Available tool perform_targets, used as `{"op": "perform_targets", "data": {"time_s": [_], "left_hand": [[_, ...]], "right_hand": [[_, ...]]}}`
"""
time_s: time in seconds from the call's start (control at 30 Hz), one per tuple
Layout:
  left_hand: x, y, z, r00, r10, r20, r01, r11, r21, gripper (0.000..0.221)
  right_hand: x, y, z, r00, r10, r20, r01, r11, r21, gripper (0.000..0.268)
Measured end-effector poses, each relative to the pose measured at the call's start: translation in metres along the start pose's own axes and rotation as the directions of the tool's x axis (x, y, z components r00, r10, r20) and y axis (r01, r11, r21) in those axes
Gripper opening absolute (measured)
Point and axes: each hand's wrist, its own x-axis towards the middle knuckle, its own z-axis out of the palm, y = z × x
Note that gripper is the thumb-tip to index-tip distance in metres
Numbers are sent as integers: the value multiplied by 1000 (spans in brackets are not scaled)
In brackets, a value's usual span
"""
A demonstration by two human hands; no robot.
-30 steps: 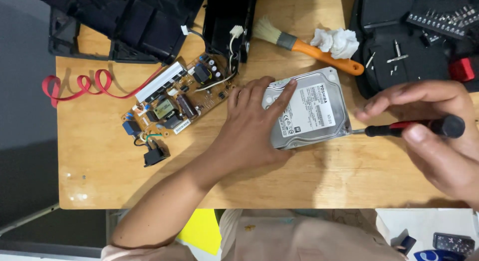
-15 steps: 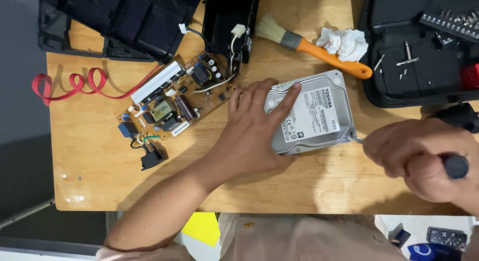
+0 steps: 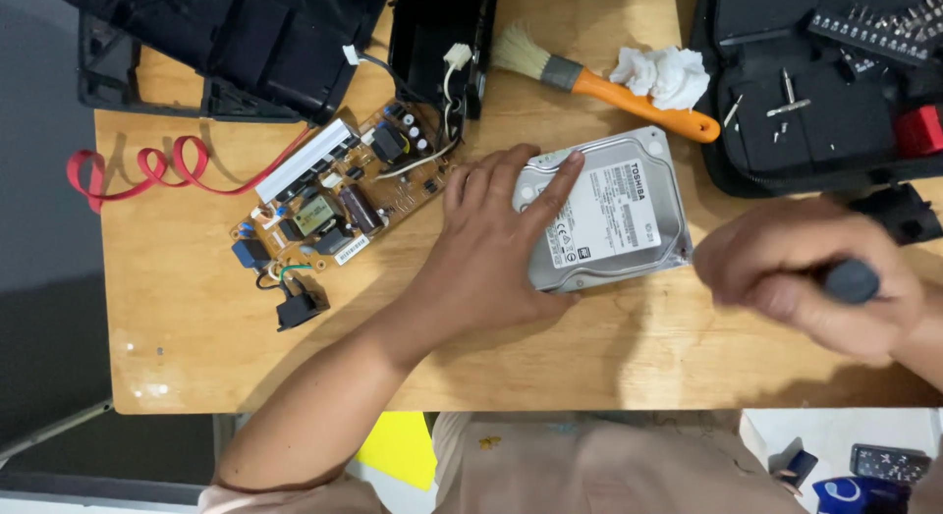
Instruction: Unscrewing and removing a hard drive from an electronic device on a workbench.
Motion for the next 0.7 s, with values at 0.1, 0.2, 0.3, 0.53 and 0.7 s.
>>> {"op": "perform_targets", "data": {"time_s": [0.1,0.2,0.3,0.53,0.7], "left_hand": [[-1,1,-1,1000,-18,22,18,1000,5,129],[-2,0,-2,1000,-15,20,16,999,-28,132],[-3,-1,-4,999,-6,43,7,1000,-31,136],[-10,-16,-26,975,72,212,-33,983,-181,124],[-9,-4,4,998,-26,64,31,996,-78,122]], "right_hand": [[-11,4,9,973,25,-230,31,971,237,27],[-14,-5,25,873,164,-459,-56,969,240,27],[-17,-8,30,883,195,-428,-53,945,322,25],[-16,13,31,924,156,-350,62,841,538,35],[35,-37,64,971,92,-223,32,866,499,76]]}}
